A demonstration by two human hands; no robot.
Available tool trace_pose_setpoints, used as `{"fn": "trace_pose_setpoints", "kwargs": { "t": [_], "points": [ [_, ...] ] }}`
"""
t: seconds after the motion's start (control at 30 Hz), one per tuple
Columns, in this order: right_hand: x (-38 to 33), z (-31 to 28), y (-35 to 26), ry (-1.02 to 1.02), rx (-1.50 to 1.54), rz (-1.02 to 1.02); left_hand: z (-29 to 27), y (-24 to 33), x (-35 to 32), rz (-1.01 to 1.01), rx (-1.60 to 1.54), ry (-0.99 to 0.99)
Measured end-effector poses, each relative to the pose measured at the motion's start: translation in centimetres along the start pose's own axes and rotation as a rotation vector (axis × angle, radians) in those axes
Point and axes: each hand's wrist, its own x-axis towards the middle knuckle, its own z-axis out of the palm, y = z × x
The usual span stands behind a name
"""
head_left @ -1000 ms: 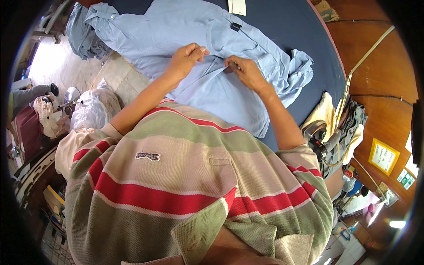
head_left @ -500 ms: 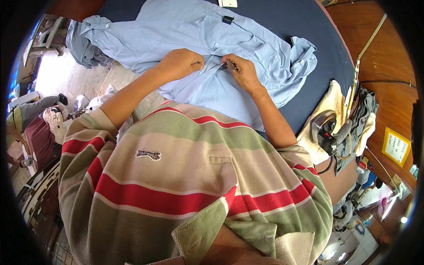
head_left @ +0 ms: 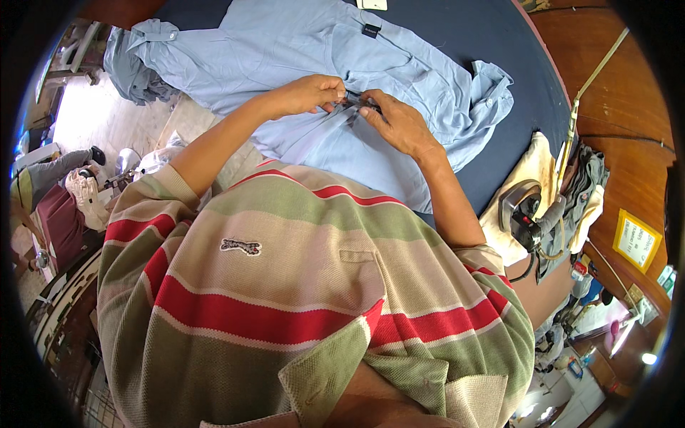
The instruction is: The person irons a light blue shirt on a padded table using a steam iron, then walks to another workstation to retrieve another light blue shirt and returns to the ironing table to continue ironing the sleeves and collar.
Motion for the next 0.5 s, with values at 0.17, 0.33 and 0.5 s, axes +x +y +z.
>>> {"fn": "trace_pose_setpoints", "kwargs": {
  "t": [0.17,0.33,0.5],
  "points": [
    [0.2,-1.7,-0.9,-0.044,-0.136,0.077,-0.1,0.6,0.1,-0.033,-0.008,-0.021],
    [0.7,-1.9,-1.6,-0.081,-0.221,0.039,-0.2,0.6,0.3,-0.052,0.008,-0.02],
    [0.9,-2.4,-0.7,-0.075,-0.142,-0.033,-0.2,0.3,0.3,-0.043,-0.023,-0.014]
  ]
}}
